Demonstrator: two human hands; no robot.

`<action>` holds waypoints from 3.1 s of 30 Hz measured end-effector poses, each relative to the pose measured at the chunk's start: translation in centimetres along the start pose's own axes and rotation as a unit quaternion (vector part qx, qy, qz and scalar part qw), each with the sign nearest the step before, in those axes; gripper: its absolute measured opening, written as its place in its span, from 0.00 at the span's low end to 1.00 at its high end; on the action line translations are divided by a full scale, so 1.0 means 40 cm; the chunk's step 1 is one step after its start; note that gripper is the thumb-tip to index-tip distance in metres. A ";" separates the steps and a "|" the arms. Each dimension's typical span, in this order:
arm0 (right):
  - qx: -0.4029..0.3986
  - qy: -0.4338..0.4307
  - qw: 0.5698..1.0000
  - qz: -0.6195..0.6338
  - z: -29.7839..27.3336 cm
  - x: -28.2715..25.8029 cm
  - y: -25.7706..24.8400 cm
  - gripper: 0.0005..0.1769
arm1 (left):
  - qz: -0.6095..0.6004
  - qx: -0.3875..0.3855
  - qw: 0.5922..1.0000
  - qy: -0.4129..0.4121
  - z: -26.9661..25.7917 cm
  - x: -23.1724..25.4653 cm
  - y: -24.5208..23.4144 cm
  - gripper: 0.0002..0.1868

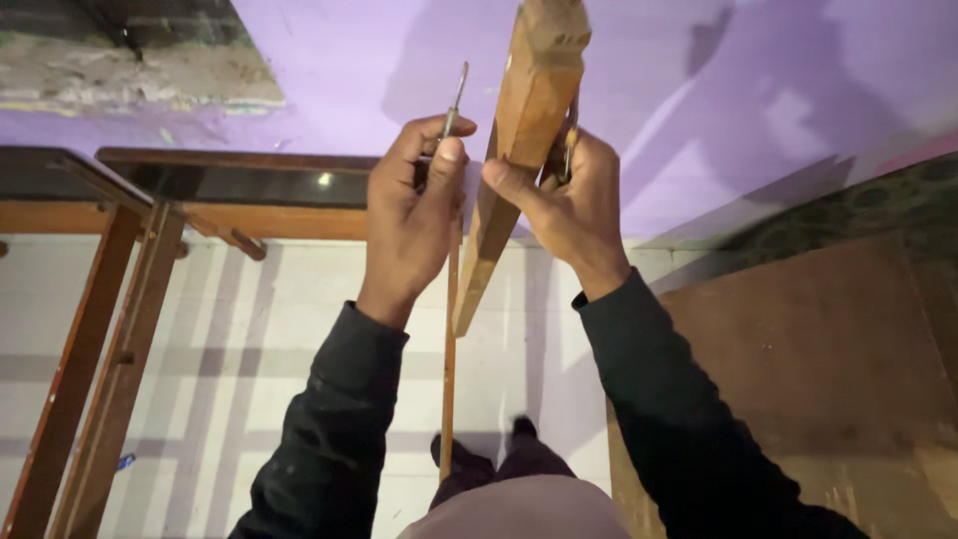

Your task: The person uses a screwdriver and a chisel to remove wooden slats from a wooden frame. They then place the removed slats on a nearby surface and continue to work on the frame.

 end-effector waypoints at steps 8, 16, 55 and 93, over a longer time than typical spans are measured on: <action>0.026 0.063 0.998 -0.008 -0.053 0.012 -0.082 0.17 | 0.006 0.043 0.998 0.044 -0.008 0.038 0.107 0.09; 0.071 0.108 0.992 -0.007 -0.158 0.042 -0.218 0.15 | 0.172 0.001 0.984 -0.041 -0.081 0.042 0.276 0.29; -0.108 0.097 0.970 0.193 -0.654 -0.111 -0.179 0.13 | 0.262 0.270 0.926 0.027 -0.670 0.264 0.326 0.27; -0.160 0.138 0.941 0.266 -0.764 -0.117 -0.131 0.32 | 0.170 0.249 0.953 -0.009 -0.818 0.300 0.268 0.23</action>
Point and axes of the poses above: each hand's wrist, its own z-axis towards the middle knuckle, its own y-axis out of the palm, x = y × z, the point moved 3 cm from there along z, towards the middle knuckle, and after that the axes turned 5 degrees about z, right-handed, at the moved point
